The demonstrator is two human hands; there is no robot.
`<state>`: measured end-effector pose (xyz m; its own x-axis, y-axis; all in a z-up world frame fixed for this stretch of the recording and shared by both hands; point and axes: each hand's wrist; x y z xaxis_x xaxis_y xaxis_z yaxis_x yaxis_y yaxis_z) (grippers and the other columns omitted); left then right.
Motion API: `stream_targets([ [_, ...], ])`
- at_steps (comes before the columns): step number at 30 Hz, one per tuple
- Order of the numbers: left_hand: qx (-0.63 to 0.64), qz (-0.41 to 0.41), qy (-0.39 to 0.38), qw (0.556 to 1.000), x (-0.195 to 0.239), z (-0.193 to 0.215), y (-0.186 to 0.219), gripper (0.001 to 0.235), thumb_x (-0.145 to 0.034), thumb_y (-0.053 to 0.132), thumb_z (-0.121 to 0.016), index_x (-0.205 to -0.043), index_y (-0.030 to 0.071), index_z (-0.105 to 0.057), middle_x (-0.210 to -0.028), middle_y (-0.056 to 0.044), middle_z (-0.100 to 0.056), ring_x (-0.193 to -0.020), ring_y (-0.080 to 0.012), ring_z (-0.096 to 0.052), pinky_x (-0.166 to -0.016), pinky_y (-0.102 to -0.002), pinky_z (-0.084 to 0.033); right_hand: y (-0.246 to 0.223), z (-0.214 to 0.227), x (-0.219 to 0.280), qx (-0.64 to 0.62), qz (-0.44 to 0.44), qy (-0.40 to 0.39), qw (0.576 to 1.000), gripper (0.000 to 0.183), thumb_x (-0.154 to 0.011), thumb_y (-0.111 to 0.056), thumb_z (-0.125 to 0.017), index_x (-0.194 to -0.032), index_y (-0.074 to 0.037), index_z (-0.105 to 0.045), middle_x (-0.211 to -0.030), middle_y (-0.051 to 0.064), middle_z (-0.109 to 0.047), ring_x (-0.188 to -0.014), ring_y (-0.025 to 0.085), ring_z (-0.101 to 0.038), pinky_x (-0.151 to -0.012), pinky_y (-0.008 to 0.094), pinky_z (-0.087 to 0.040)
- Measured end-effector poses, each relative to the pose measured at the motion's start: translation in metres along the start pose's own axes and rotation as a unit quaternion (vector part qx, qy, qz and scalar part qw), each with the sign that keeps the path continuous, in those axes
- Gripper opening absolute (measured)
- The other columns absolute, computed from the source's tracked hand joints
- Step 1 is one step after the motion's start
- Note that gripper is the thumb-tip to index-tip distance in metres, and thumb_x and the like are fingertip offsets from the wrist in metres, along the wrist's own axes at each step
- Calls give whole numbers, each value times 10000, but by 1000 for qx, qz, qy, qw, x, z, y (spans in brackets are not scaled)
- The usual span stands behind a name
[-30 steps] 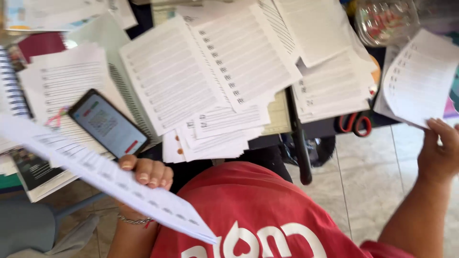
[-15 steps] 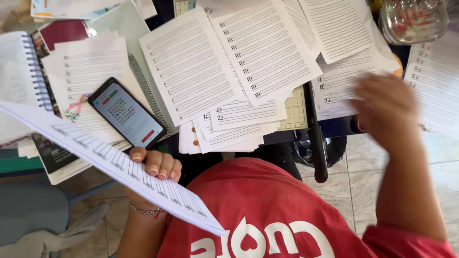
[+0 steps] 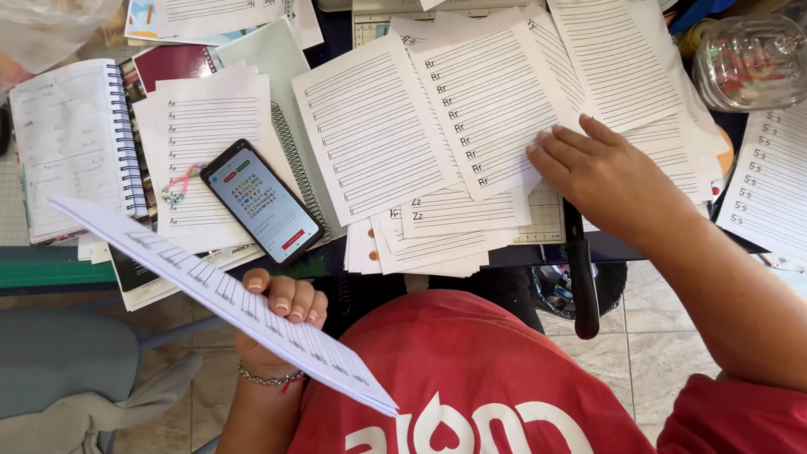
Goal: Sorting and organizing printed sheets of paper on a desk
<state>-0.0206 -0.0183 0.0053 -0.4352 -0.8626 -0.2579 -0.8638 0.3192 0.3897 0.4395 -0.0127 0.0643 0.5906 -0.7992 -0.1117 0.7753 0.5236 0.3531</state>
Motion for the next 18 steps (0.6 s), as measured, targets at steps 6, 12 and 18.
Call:
stream_targets([
  [6,3,11,-26,1000,-5,5,-10,190,-1028,178,-707,-1212,193,-664,-953,0,-684,-824,-169,-604,-747,-313,-473,2,13,-7,43,37,68,996,302,-914,-23,-731,-1205,-95,-697,-1142,9,-750,-1092,179,-743,-1036,362,-593],
  [12,-4,15,-8,1000,-2,7,-10,232,-982,80,-708,-1182,187,-658,-946,-15,-698,-821,-180,-615,-730,-319,-476,8,26,4,-92,20,156,983,135,-913,-6,-808,-1015,-76,-756,-992,57,-772,-884,225,-739,-964,456,-649],
  [18,-8,9,-19,1000,-9,3,-7,217,-986,106,-718,-1184,180,-665,-948,-18,-698,-823,-177,-619,-730,-316,-470,19,28,84,-179,-97,241,949,232,-1113,125,-611,-1034,13,-798,-1137,214,-792,-1087,406,-776,-932,484,-603],
])
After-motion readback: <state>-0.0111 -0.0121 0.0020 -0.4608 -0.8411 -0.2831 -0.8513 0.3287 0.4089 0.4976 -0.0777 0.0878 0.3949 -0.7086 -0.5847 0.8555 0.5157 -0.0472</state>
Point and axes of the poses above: each hand's wrist, its own x-axis away from the middle knuckle, its own z-axis out of the back of the hand, y = z × x
